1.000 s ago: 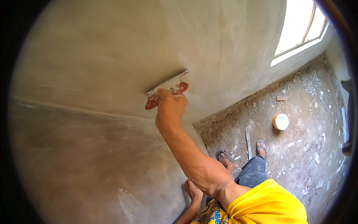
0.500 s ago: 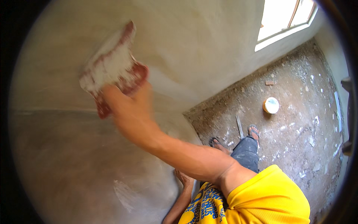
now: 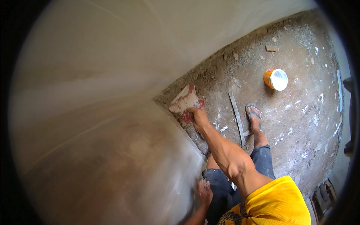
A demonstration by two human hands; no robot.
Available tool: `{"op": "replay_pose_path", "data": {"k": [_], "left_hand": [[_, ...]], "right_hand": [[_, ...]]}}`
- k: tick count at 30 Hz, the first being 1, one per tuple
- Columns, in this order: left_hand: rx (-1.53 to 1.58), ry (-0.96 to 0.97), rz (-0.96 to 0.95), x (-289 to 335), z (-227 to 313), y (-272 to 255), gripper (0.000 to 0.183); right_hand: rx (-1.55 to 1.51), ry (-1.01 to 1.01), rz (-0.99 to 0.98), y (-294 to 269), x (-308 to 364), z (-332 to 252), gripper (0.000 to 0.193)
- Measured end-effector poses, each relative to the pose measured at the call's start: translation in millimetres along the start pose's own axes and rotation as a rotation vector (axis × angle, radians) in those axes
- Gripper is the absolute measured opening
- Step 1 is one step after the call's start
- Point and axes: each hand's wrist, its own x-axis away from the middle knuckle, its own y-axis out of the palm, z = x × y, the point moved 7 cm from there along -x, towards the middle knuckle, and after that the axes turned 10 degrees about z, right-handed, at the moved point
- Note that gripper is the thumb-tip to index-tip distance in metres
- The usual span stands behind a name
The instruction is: The person applies plaster to a wall using a trowel and a smaller scraper. They repeatedly scoop plaster from a bucket on the floor and spread it across the wall surface, smoothing it with the trowel.
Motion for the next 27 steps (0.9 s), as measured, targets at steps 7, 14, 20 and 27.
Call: {"op": "replay_pose_path", "data": {"k": [7, 14, 20, 27], "left_hand": [[-0.138, 0.168, 0.052, -11.5, -16.3, 58.1, 0.033], [-0.134, 0.119, 0.050, -14.6, -23.9, 58.2, 0.032], [-0.145, 0.170, 0.010, -24.7, -17.7, 57.5, 0.031], [-0.153, 0.171, 0.008, -29.3, -22.5, 59.8, 0.031]], "right_hand": [[0.066, -0.063, 0.048, 10.6, -117.6, 28.5, 0.008], [-0.045, -0.135, -0.015, 70.4, -172.8, 15.4, 0.011], [-0.094, -0.126, -0.202, 101.3, -137.4, -34.0, 0.018], [-0.231, -0.105, 0.015, -1.2, -176.1, 33.7, 0.017]]}}
